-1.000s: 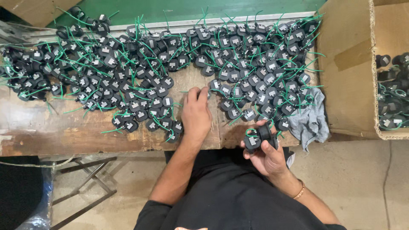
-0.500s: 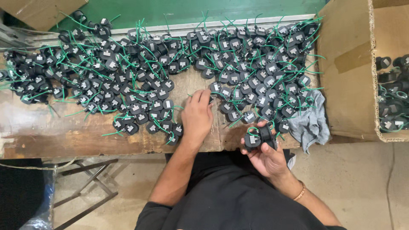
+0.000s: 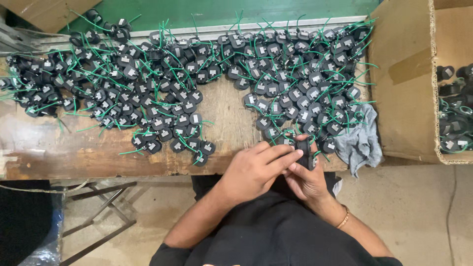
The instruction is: The person picks up black power plugs with green wires from a crowded workbench, untangles and arranges their wires by hand, and places the plugs into a cardboard box beside the bench. They work through the pile one plug at a time, occasionally reaching across the bench to gather more plugs.
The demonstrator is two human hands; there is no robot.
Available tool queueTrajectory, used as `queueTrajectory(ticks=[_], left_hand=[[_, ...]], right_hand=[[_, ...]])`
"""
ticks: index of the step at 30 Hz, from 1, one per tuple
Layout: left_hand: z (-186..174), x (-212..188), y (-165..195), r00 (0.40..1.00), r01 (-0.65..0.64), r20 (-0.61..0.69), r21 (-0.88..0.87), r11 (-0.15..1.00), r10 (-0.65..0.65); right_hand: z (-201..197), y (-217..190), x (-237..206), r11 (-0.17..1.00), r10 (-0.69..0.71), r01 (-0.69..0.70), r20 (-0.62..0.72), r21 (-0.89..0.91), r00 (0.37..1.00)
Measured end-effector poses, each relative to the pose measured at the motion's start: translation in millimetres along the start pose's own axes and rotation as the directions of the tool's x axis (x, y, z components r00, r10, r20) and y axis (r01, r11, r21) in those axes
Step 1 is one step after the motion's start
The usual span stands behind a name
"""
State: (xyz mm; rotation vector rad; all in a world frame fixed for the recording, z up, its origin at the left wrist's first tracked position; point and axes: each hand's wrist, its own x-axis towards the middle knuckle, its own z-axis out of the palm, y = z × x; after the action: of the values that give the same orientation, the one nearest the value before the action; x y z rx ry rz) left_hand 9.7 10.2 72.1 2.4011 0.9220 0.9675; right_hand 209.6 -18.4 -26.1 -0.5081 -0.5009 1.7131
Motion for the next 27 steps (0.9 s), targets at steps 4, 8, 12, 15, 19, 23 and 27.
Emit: queueTrajectory(ticks=[4,8,12,15,19,23,27], left_hand=[[0,0,-15,0.955,0.102,-0.238,-0.302,0.948,-0.178],[12,-5,-25,0.905,0.296,-0.067,-0.609,0.736,-0.419],[17,-10,-27,0.955,0.026,-0.245,-0.495,0.869,-0.167],[14,-14,-22,0.961,-0.049,-0.26,-0.486,0.873,-0.091],[13,-13,-11,0.948,0.037,-0.269,-0.44,0.897,-0.171],[18,-7,-3,0.899,0.209,-0.247,-0.484,0.85,-0.362],[21,-4,-2,0.89,0.131,-0.345,-0.431,0.893,-0.297]], right_hand=[[-4,-3,0,0.998,0.042,-0.045,0.056,0.048,0.998],[-12,-1,-1,0.97,0.149,-0.169,0.122,0.175,0.981],[-21,4,0,0.921,0.246,-0.258,0.075,0.292,0.966],[-23,6,-1,0.94,0.195,-0.211,0.088,0.266,0.977],[-17,4,-6,0.978,0.131,-0.147,0.113,0.151,0.985],[-5,4,-8,0.999,0.038,-0.041,0.15,0.017,0.988],[1,2,-9,1.0,0.014,-0.014,0.099,-0.001,0.995]])
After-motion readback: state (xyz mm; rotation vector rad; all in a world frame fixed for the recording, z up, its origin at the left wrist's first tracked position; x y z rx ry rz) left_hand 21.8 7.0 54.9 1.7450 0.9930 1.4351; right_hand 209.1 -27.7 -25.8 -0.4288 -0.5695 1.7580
